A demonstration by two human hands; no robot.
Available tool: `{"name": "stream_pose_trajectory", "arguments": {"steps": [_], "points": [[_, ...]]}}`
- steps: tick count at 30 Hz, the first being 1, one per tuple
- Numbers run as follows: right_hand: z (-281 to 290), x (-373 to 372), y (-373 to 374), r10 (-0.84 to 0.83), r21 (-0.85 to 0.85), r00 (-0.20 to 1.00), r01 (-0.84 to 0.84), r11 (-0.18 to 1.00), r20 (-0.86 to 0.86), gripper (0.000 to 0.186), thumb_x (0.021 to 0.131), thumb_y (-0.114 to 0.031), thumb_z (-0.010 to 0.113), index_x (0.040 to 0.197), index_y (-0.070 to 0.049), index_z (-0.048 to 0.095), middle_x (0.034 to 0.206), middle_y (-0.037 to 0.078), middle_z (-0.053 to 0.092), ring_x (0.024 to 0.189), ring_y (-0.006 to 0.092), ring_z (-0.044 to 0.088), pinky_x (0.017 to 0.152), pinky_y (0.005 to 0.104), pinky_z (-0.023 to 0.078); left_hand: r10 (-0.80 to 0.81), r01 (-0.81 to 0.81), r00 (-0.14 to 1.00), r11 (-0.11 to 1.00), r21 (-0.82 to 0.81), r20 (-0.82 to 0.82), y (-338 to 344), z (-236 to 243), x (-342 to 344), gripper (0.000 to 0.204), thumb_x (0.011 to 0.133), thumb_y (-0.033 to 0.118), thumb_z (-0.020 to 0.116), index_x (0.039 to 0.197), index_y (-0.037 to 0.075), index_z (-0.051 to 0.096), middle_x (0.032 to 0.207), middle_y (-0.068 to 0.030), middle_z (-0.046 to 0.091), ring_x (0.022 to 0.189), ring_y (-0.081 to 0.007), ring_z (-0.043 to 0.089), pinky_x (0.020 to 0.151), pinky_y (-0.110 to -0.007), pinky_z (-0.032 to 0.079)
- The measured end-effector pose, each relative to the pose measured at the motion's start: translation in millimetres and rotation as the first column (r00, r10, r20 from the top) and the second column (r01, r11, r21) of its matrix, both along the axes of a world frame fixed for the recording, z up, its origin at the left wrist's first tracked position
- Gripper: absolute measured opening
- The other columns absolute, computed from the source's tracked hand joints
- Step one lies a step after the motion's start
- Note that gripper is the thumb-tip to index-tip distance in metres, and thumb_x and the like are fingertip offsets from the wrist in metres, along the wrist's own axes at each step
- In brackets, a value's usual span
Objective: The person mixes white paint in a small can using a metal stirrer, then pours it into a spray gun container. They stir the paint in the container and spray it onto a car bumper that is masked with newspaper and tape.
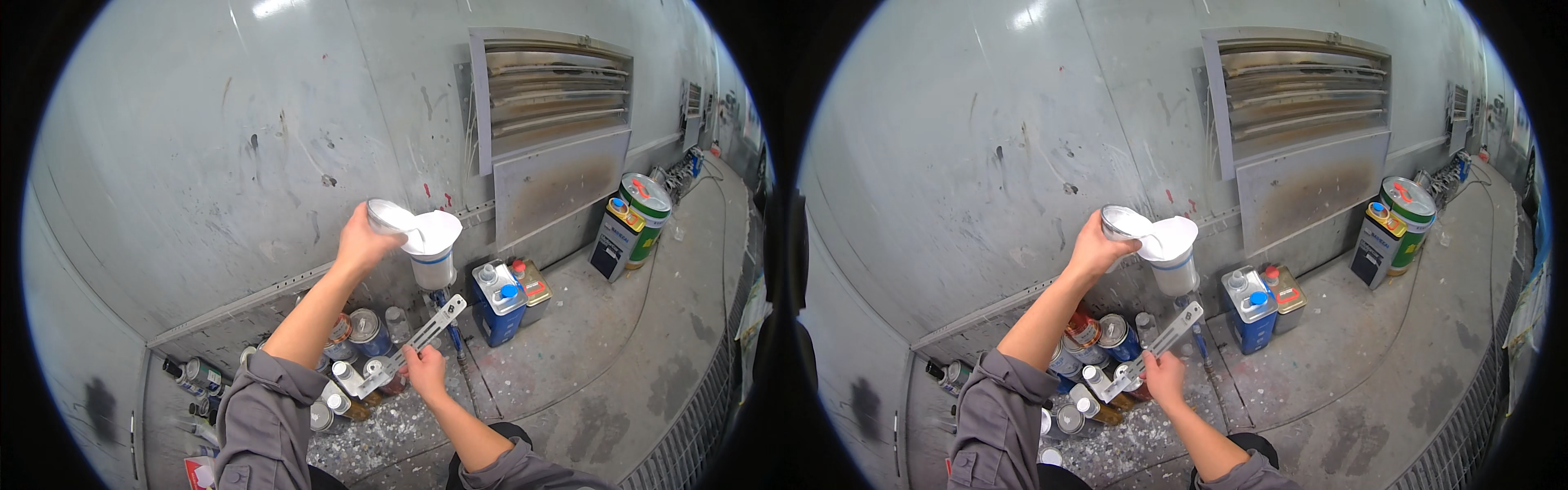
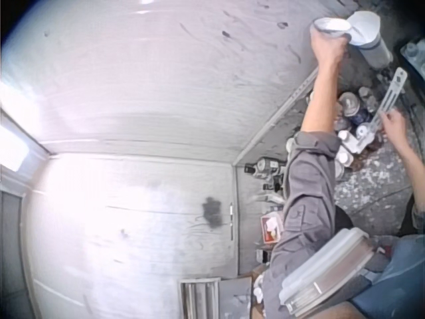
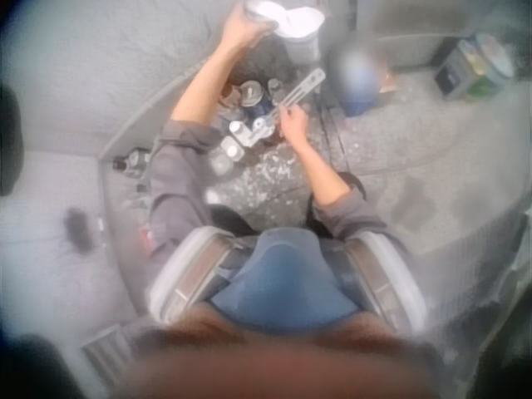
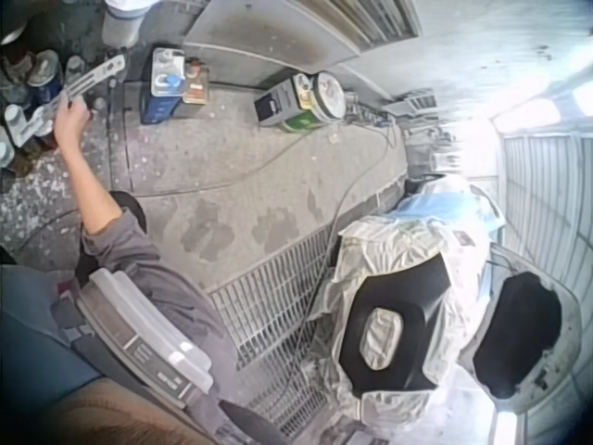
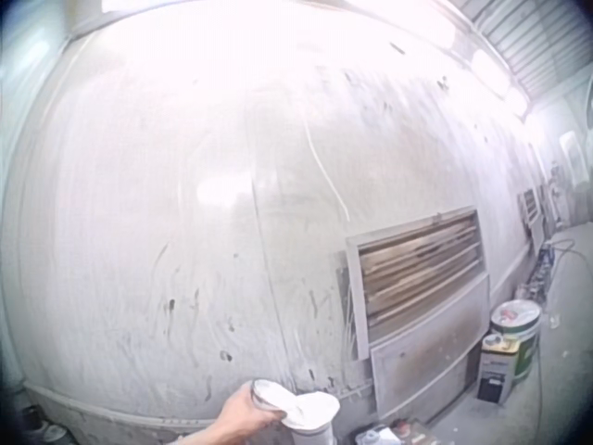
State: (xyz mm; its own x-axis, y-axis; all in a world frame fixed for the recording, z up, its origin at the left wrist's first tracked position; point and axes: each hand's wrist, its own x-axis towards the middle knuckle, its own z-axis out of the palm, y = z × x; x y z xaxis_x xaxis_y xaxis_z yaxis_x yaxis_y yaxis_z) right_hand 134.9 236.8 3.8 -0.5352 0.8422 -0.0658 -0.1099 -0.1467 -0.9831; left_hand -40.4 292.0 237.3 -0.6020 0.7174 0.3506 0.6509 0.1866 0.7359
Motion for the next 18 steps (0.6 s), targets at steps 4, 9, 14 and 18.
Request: {"name": "stream_pose_trajectory", "arguments": {"steps": [4, 9, 14, 18], "points": [[-6, -1, 4, -0.007, 0.032, 1.000, 0.007, 0.999, -0.010, 0.025, 0.101, -0.020, 0.071, 0.092, 0.003, 0.068, 0.073, 0.008, 0.073, 0.059, 0.0148, 0.072, 0.052, 0.0299, 0.057, 0.019, -0.023, 0.996, 0.999, -0.049, -0.083, 2, 10, 6, 0.088, 0.066, 0.024, 0.090, 0.141, -0.004, 0.054, 0.130, -0.0231, 0.070, 0.124, -0.0362, 0.067, 0.107, -0.042, 0.053], [1, 0, 1, -0.008, -0.031, 0.999, 0.006, 1.000, -0.042, 0.026, 0.102, -0.020, 0.070, 0.092, 0.003, 0.068, 0.072, 0.008, 0.072, 0.060, 0.0149, 0.072, 0.052, 0.0296, 0.057, 0.025, -0.037, 0.984, 0.997, -0.068, -0.179, -1, 18, 7, 0.090, 0.065, 0.024, 0.090, 0.142, -0.004, 0.053, 0.130, -0.0249, 0.069, 0.125, -0.0383, 0.066, 0.107, -0.043, 0.053], [-2, -2, 1, 0.001, -0.036, 1.000, -0.002, 0.999, -0.023, 0.026, 0.102, -0.021, 0.071, 0.092, 0.003, 0.068, 0.073, 0.008, 0.072, 0.059, 0.0147, 0.071, 0.052, 0.0294, 0.057, 0.052, -0.082, 0.974, 0.988, -0.129, -0.222, 0, 23, 7, 0.092, 0.065, 0.026, 0.090, 0.144, -0.001, 0.053, 0.134, -0.0248, 0.066, 0.127, -0.0392, 0.064, 0.108, -0.045, 0.051], [-4, -2, 3, -0.011, -0.035, 1.000, 0.010, 0.999, -0.024, 0.026, 0.102, -0.021, 0.071, 0.092, 0.004, 0.068, 0.073, 0.008, 0.072, 0.059, 0.0147, 0.071, 0.051, 0.0294, 0.057, 0.055, -0.101, 0.956, 0.984, -0.149, -0.287, 2, 26, 7, 0.091, 0.066, 0.028, 0.089, 0.146, 0.001, 0.053, 0.135, -0.0239, 0.065, 0.128, -0.0390, 0.062, 0.109, -0.046, 0.050]]}}
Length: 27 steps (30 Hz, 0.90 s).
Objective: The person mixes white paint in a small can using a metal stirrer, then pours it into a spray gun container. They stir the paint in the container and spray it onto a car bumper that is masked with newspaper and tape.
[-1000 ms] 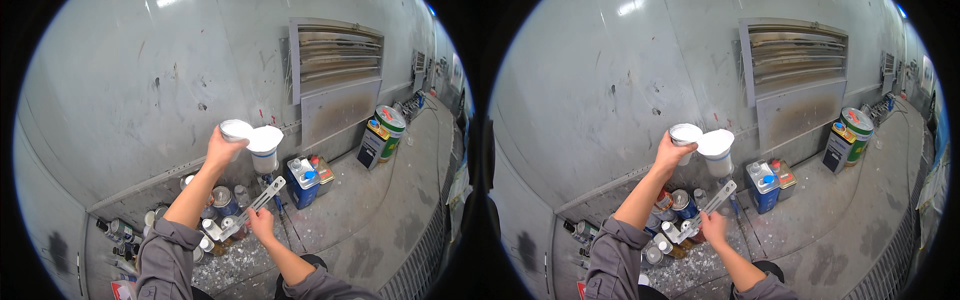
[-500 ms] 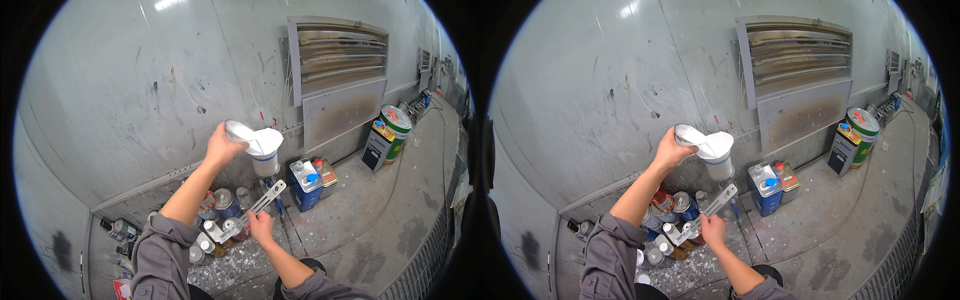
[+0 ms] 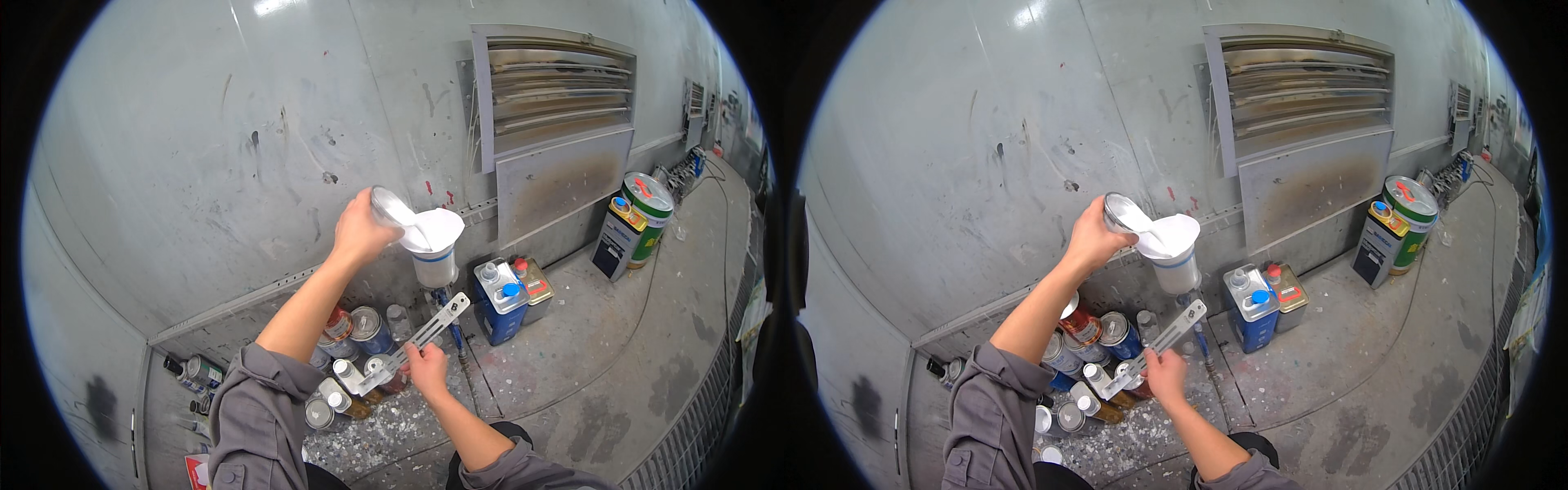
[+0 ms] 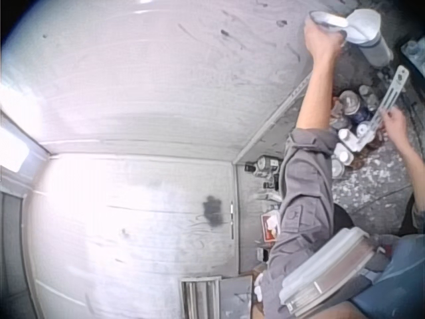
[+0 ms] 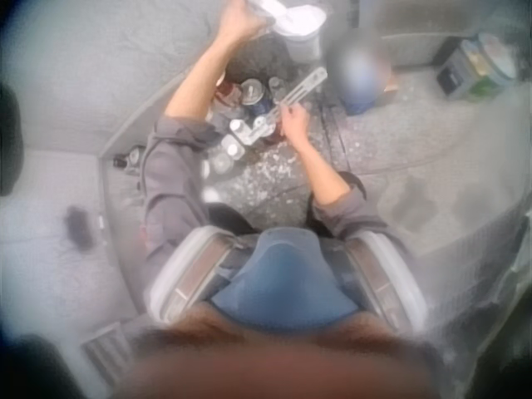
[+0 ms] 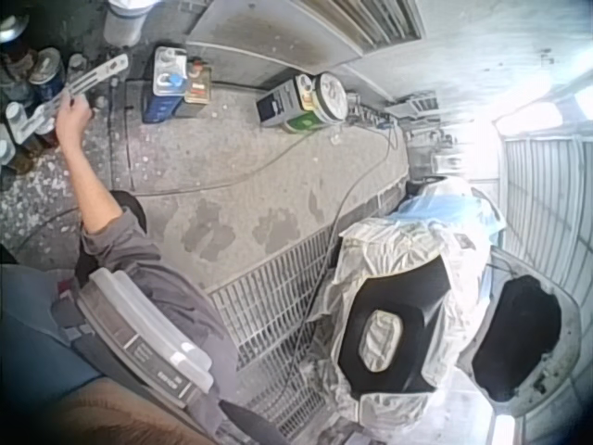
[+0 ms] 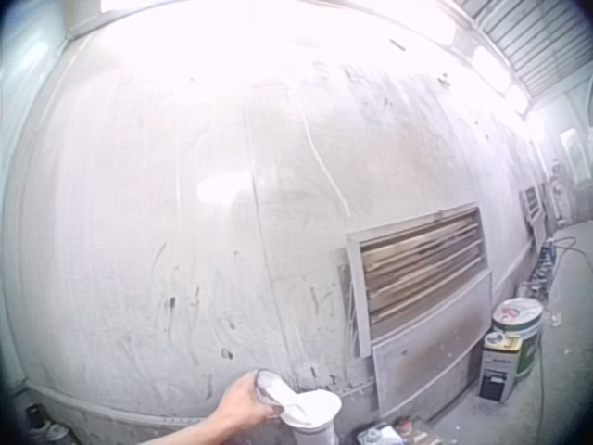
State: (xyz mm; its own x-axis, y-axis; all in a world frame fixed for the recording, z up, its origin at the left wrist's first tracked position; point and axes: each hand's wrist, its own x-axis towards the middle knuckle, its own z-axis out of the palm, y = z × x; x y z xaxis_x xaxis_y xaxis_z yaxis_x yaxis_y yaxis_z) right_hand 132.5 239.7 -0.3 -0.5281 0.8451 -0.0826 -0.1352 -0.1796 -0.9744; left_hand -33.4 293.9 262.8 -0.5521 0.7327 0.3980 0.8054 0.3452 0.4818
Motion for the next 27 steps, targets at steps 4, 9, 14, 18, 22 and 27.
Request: {"name": "stream_pose_trajectory", "arguments": {"steps": [4, 9, 14, 18, 22, 27], "points": [[-1, 1, 0, -0.003, 0.005, 1.000, 0.003, 1.000, -0.015, 0.027, 0.102, -0.021, 0.071, 0.093, 0.004, 0.068, 0.074, 0.007, 0.072, 0.060, 0.0147, 0.071, 0.051, 0.0294, 0.057, -0.008, 0.008, 0.999, 1.000, 0.006, -0.050, 1, 2, 0, 0.092, 0.066, 0.028, 0.088, 0.146, 0.001, 0.053, 0.135, -0.0233, 0.065, 0.129, -0.0389, 0.062, 0.110, -0.047, 0.049], [7, 3, -1, 0.001, -0.017, 1.000, -0.001, 1.000, -0.006, 0.027, 0.102, -0.022, 0.071, 0.093, 0.003, 0.068, 0.074, 0.007, 0.072, 0.060, 0.0145, 0.071, 0.052, 0.0296, 0.057, 0.024, -0.025, 0.994, 1.000, 0.000, -0.102, 0, 3, 0, 0.092, 0.066, 0.028, 0.088, 0.147, 0.002, 0.053, 0.134, -0.0222, 0.065, 0.128, -0.0381, 0.062, 0.111, -0.046, 0.048], [8, 5, 0, 0.000, -0.013, 1.000, 0.000, 1.000, 0.010, 0.027, 0.102, -0.022, 0.071, 0.093, 0.003, 0.068, 0.074, 0.007, 0.072, 0.060, 0.0144, 0.071, 0.053, 0.0297, 0.057, 0.038, -0.041, 0.987, 0.999, -0.013, -0.155, 1, 5, 1, 0.090, 0.067, 0.026, 0.088, 0.148, 0.004, 0.053, 0.134, -0.0216, 0.065, 0.128, -0.0385, 0.062, 0.112, -0.048, 0.045], [9, 6, 1, -0.002, -0.012, 1.000, 0.002, 1.000, 0.022, 0.027, 0.102, -0.022, 0.071, 0.092, 0.003, 0.068, 0.073, 0.008, 0.072, 0.060, 0.0144, 0.071, 0.053, 0.0298, 0.057, 0.060, -0.069, 0.980, 0.997, -0.037, -0.191, 2, 7, 3, 0.090, 0.068, 0.024, 0.087, 0.149, 0.006, 0.052, 0.137, -0.0205, 0.064, 0.131, -0.0383, 0.060, 0.114, -0.050, 0.042], [6, 5, 2, -0.008, -0.007, 1.000, 0.008, 1.000, -0.002, 0.028, 0.101, -0.022, 0.071, 0.092, 0.004, 0.068, 0.073, 0.008, 0.073, 0.060, 0.0144, 0.072, 0.052, 0.0301, 0.057, 0.061, -0.078, 0.975, 0.994, -0.071, -0.216, 3, 13, 8, 0.089, 0.069, 0.023, 0.087, 0.149, 0.008, 0.052, 0.138, -0.0179, 0.063, 0.133, -0.0368, 0.057, 0.117, -0.052, 0.037], [6, 5, 2, -0.007, 0.002, 1.000, 0.007, 1.000, 0.011, 0.027, 0.101, -0.022, 0.071, 0.091, 0.003, 0.068, 0.073, 0.008, 0.073, 0.060, 0.0144, 0.072, 0.052, 0.0302, 0.057, 0.047, -0.075, 0.956, 0.993, -0.087, -0.290, 3, 11, 7, 0.085, 0.071, 0.021, 0.085, 0.149, 0.010, 0.052, 0.140, -0.0153, 0.062, 0.135, -0.0359, 0.055, 0.121, -0.057, 0.032]]}}
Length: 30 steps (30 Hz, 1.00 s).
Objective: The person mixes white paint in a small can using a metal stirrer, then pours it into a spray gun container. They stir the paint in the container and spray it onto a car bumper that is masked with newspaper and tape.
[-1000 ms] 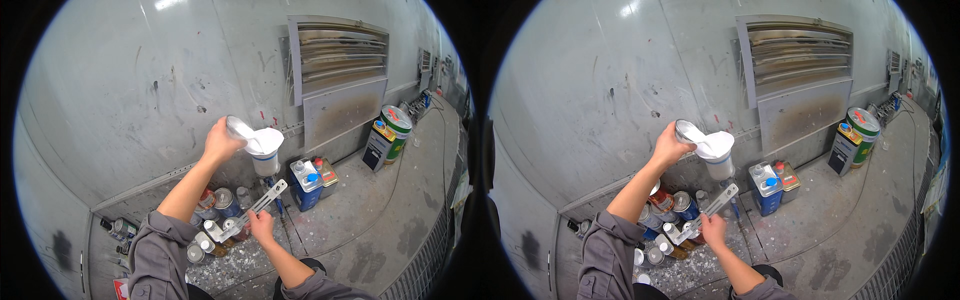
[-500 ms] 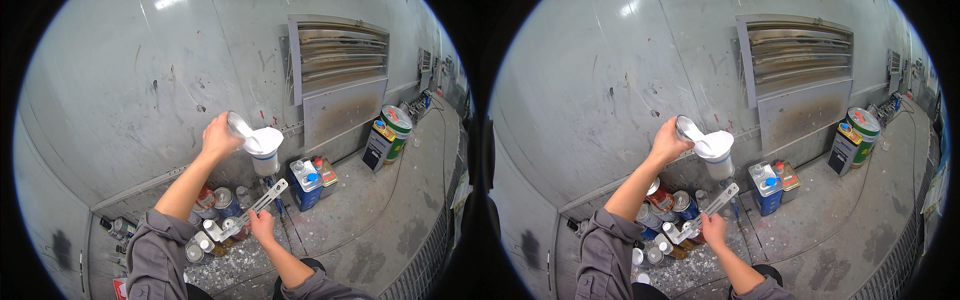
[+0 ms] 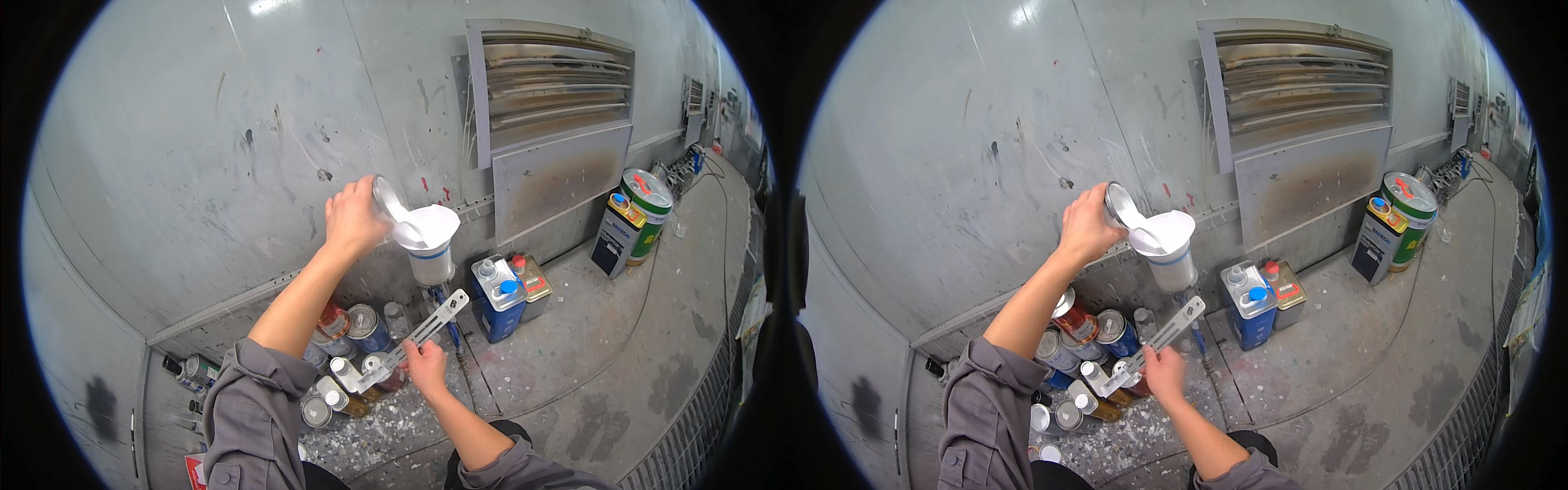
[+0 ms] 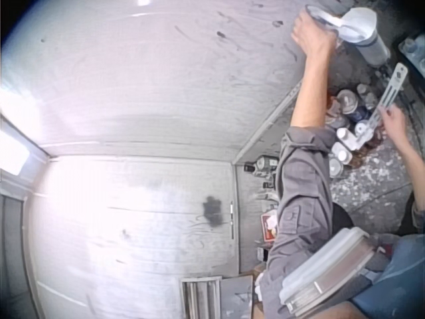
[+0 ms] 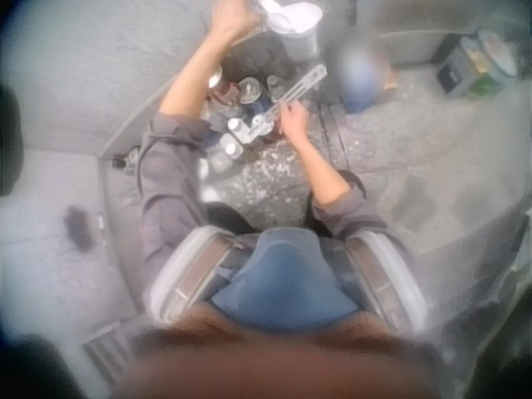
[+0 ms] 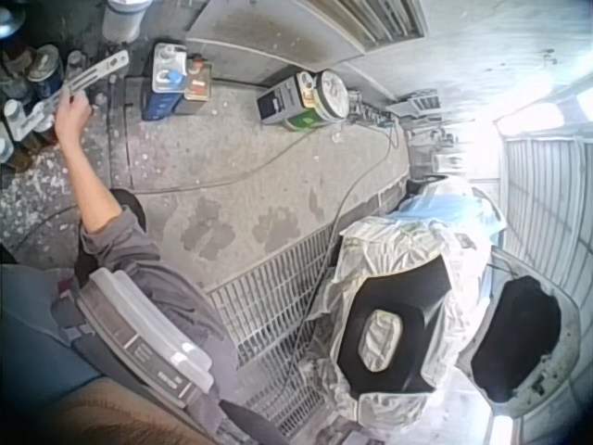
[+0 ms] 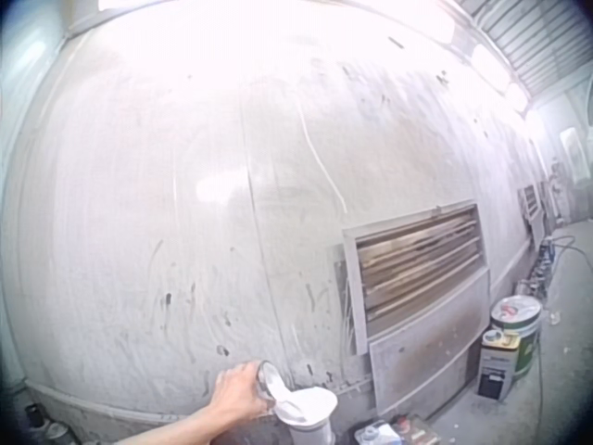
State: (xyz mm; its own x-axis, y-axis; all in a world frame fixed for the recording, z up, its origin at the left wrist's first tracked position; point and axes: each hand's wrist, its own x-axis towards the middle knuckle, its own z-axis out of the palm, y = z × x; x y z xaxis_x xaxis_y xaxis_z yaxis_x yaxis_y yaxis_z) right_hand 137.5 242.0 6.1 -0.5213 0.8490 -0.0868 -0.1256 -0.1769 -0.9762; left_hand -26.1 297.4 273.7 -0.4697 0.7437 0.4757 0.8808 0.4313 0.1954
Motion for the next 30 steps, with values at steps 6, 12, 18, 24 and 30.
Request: {"name": "stream_pose_trajectory", "arguments": {"steps": [6, 12, 18, 24, 30], "points": [[2, 1, 0, 0.003, 0.002, 1.000, -0.003, 1.000, 0.016, 0.027, 0.101, -0.022, 0.072, 0.091, 0.002, 0.069, 0.073, 0.008, 0.073, 0.060, 0.0143, 0.072, 0.052, 0.0298, 0.057, 0.011, -0.011, 1.000, 1.000, -0.011, -0.028, 0, 1, 3, 0.080, 0.075, 0.017, 0.083, 0.149, 0.010, 0.052, 0.140, -0.0148, 0.061, 0.136, -0.0361, 0.054, 0.123, -0.060, 0.029], [1, 1, 0, 0.011, -0.005, 1.000, -0.011, 1.000, 0.027, 0.027, 0.102, -0.022, 0.071, 0.096, 0.005, 0.070, 0.074, 0.011, 0.074, 0.062, 0.0171, 0.074, 0.055, 0.0326, 0.056, -0.016, 0.017, 0.993, 1.000, 0.010, -0.119, 0, 0, 5, 0.077, 0.075, 0.013, 0.082, 0.147, 0.011, 0.053, 0.137, -0.0141, 0.062, 0.134, -0.0366, 0.054, 0.123, -0.062, 0.028], [-3, -1, 0, -0.009, 0.002, 1.000, 0.009, 1.000, 0.003, 0.028, 0.101, -0.022, 0.072, 0.095, 0.005, 0.070, 0.073, 0.011, 0.074, 0.061, 0.0168, 0.073, 0.054, 0.0326, 0.056, -0.110, 0.130, 0.938, 0.991, 0.039, -0.329, 2, -5, 3, 0.070, 0.075, 0.005, 0.081, 0.140, 0.012, 0.056, 0.132, -0.0115, 0.063, 0.132, -0.0345, 0.056, 0.122, -0.065, 0.029], [-2, 0, 1, -0.003, 0.003, 1.000, 0.003, 1.000, 0.005, 0.028, 0.101, -0.022, 0.072, 0.094, 0.005, 0.069, 0.073, 0.010, 0.073, 0.061, 0.0167, 0.073, 0.053, 0.0324, 0.055, -0.157, 0.198, 0.847, 0.980, 0.026, -0.508, 11, -6, 6, 0.055, 0.080, 0.004, 0.074, 0.132, 0.013, 0.059, 0.127, -0.0080, 0.064, 0.127, -0.0307, 0.059, 0.121, -0.065, 0.032], [0, 2, 1, 0.001, 0.020, 1.000, -0.001, 1.000, 0.017, 0.027, 0.102, -0.021, 0.071, 0.095, 0.005, 0.069, 0.073, 0.010, 0.073, 0.060, 0.0164, 0.073, 0.052, 0.0322, 0.055, -0.226, 0.296, 0.766, 0.955, 0.017, -0.602, 22, -11, 10, 0.044, 0.087, 0.008, 0.068, 0.130, 0.016, 0.060, 0.124, -0.0053, 0.065, 0.125, -0.0273, 0.060, 0.124, -0.063, 0.031]]}}
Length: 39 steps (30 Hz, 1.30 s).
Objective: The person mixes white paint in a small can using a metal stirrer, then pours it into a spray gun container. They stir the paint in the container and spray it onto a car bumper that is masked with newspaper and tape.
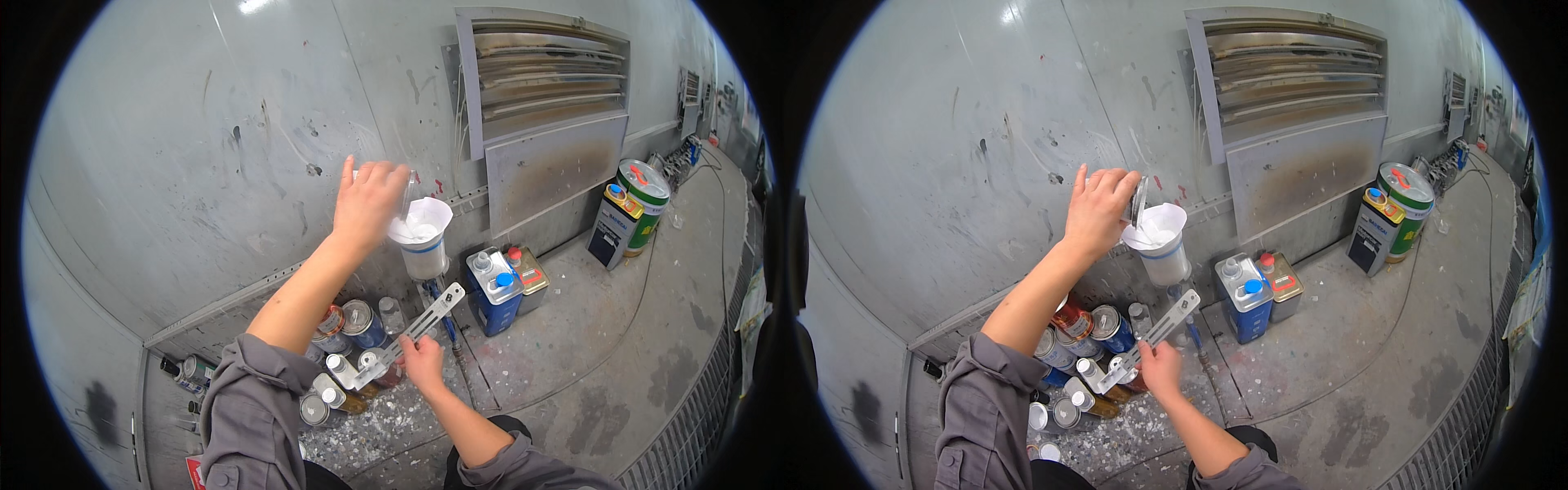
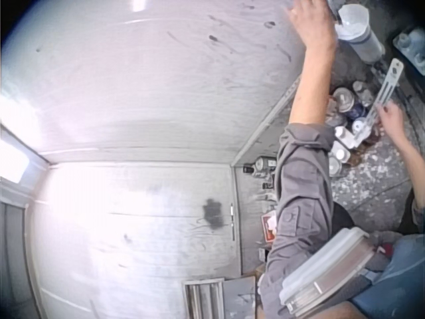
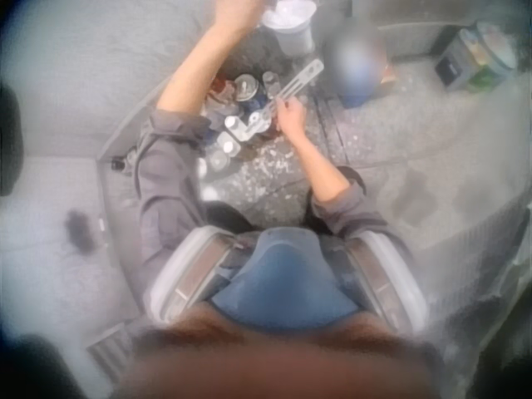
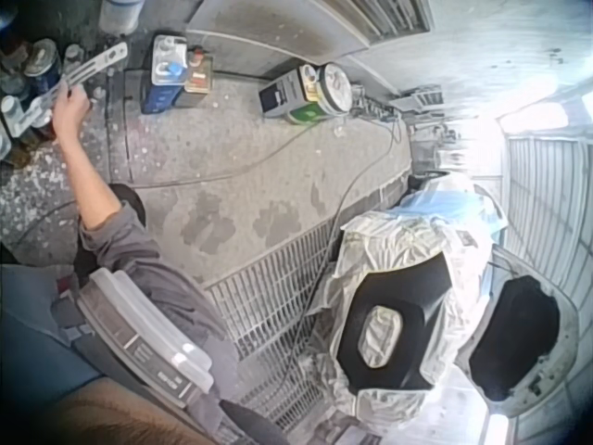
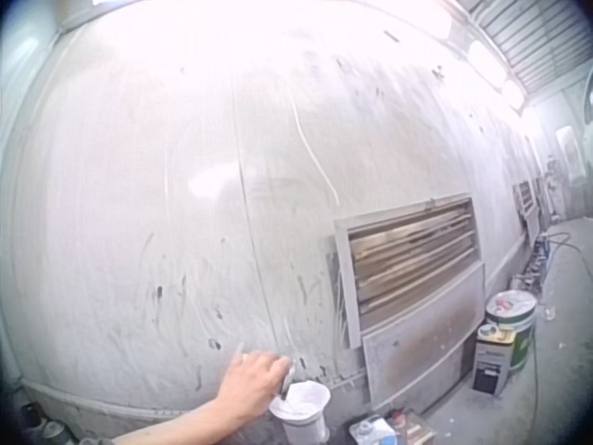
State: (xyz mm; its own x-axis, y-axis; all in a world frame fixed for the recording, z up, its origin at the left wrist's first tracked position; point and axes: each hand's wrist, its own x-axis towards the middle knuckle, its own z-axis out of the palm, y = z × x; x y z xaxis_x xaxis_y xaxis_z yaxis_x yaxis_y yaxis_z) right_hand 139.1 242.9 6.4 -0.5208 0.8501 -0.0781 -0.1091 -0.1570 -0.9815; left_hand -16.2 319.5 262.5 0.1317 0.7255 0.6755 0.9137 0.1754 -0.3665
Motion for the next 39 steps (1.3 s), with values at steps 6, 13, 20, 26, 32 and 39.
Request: {"name": "stream_pose_trajectory", "arguments": {"steps": [6, 13, 20, 26, 32, 39], "points": [[2, 1, 2, -0.002, -0.006, 1.000, 0.002, 1.000, -0.014, 0.026, 0.102, -0.021, 0.070, 0.097, 0.005, 0.069, 0.074, 0.010, 0.073, 0.061, 0.0163, 0.073, 0.052, 0.0320, 0.054, -0.036, 0.034, 0.998, 0.999, -0.028, -0.052, 7, 2, 5, 0.041, 0.090, 0.010, 0.067, 0.130, 0.017, 0.059, 0.122, -0.0040, 0.064, 0.124, -0.0262, 0.061, 0.124, -0.061, 0.031], [3, 1, 0, 0.016, -0.017, 1.000, -0.016, 1.000, 0.007, 0.025, 0.102, -0.021, 0.071, 0.098, 0.004, 0.069, 0.074, 0.009, 0.073, 0.060, 0.0158, 0.073, 0.052, 0.0317, 0.054, -0.017, 0.015, 0.998, 0.999, -0.029, -0.062, 8, -1, 2, 0.078, 0.066, 0.006, 0.088, 0.136, 0.019, 0.055, 0.130, -0.0020, 0.063, 0.129, -0.0263, 0.058, 0.122, -0.061, 0.033], [9, 4, 3, 0.011, -0.032, 1.000, -0.010, 0.999, 0.019, 0.026, 0.102, -0.022, 0.070, 0.097, 0.004, 0.069, 0.074, 0.009, 0.073, 0.061, 0.0159, 0.072, 0.052, 0.0319, 0.054, 0.034, -0.036, 0.998, 0.998, -0.055, -0.051, 12, -6, 4, 0.082, 0.065, 0.010, 0.091, 0.139, 0.020, 0.055, 0.132, -0.0023, 0.063, 0.130, -0.0262, 0.058, 0.122, -0.060, 0.034], [4, 3, 5, 0.010, -0.036, 1.000, -0.009, 0.999, 0.015, 0.026, 0.102, -0.022, 0.070, 0.097, 0.003, 0.070, 0.074, 0.009, 0.073, 0.062, 0.0162, 0.073, 0.054, 0.0320, 0.055, 0.061, -0.057, 0.996, 0.996, -0.065, 0.063, 11, -11, 9, 0.083, 0.066, 0.012, 0.092, 0.141, 0.016, 0.055, 0.133, -0.0055, 0.064, 0.129, -0.0279, 0.059, 0.122, -0.061, 0.034], [-1, 0, 4, -0.022, 0.008, 0.999, 0.023, 1.000, -0.030, 0.027, 0.101, -0.021, 0.071, 0.091, 0.004, 0.068, 0.071, 0.009, 0.072, 0.059, 0.0160, 0.072, 0.051, 0.0310, 0.057, 0.255, -0.207, 0.882, 0.965, -0.161, 0.395, 7, -3, 18, 0.091, 0.069, 0.026, 0.094, 0.147, 0.004, 0.052, 0.134, -0.0147, 0.066, 0.131, -0.0322, 0.060, 0.119, -0.054, 0.037], [-7, 0, 7, -0.014, -0.041, 0.999, 0.012, 0.999, -0.040, 0.025, 0.102, -0.020, 0.070, 0.096, 0.004, 0.067, 0.075, 0.009, 0.071, 0.060, 0.0156, 0.071, 0.052, 0.0305, 0.057, 0.327, -0.232, 0.678, 0.945, -0.230, 0.658, 5, 8, 10, 0.094, 0.070, 0.037, 0.090, 0.148, 0.002, 0.052, 0.140, -0.0201, 0.064, 0.133, -0.0359, 0.061, 0.116, -0.053, 0.040]]}}
